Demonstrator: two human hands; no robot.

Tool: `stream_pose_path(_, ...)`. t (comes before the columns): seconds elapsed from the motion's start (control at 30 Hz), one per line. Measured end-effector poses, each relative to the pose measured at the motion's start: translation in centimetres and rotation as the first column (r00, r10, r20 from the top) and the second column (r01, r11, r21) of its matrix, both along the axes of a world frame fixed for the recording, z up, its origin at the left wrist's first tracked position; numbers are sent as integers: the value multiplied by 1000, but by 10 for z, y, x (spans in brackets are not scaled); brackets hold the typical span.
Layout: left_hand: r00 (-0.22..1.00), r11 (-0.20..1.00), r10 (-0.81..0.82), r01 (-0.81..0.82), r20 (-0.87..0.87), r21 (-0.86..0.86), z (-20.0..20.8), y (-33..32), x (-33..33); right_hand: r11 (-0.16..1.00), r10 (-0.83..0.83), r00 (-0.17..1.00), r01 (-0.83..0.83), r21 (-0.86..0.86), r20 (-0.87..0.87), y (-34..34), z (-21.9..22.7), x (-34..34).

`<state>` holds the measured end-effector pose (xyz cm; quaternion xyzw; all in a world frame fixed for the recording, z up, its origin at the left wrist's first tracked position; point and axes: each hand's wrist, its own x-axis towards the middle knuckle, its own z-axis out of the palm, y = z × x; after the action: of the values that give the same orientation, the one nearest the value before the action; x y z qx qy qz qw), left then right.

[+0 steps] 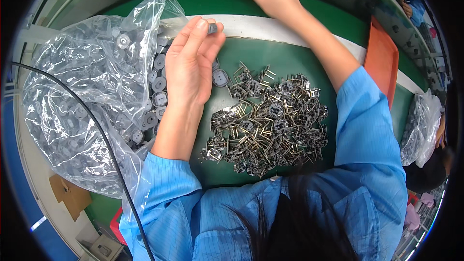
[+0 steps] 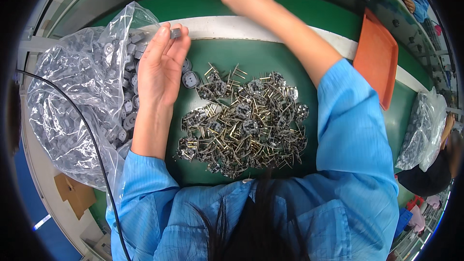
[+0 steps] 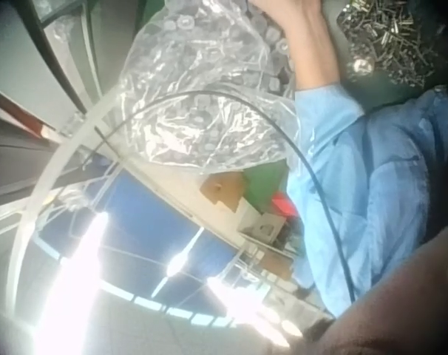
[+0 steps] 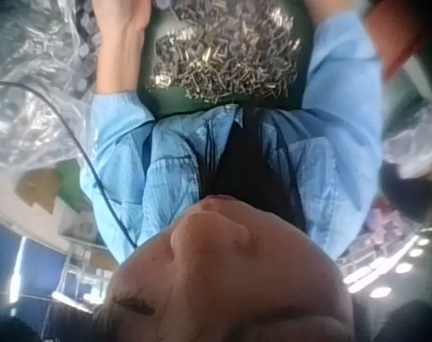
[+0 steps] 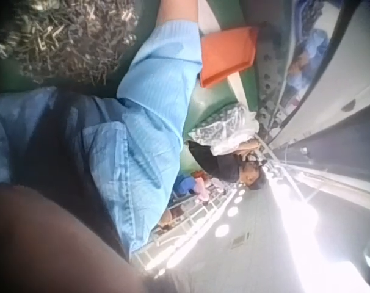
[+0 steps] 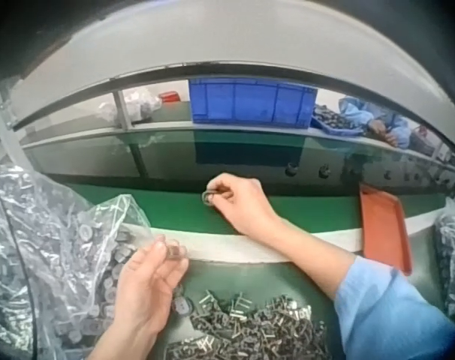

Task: The person picks up a grey plastic base and a circuit board by hand, aligns the pins, and presses the two pieces together. They repeat this process, assembling multiple units and placing them on the work surface.

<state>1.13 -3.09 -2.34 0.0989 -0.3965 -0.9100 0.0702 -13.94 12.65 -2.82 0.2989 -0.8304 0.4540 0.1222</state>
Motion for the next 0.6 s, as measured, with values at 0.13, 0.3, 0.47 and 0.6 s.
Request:
stream_pose_path(0.13,1000,983,14,-9,27,-181,13,1,3,960,-253,967,251,125,2,-3,-17,-91)
stream_pose_path(0.3,1000,989,4,-6,-14,-145,3,-6,-3,865,-357,933,350,359,-48,20,-18,-139)
stream_pose_path(0.47,1000,994,5,-4,6,-112,6,0,-4,868,-425,900,436,236,-100,35,-17,-140)
stream_pose_path(0.6,999,987,35,-36,-10,-157,4,-13,3,976,192,883,-219,14,429,24,32,-34)
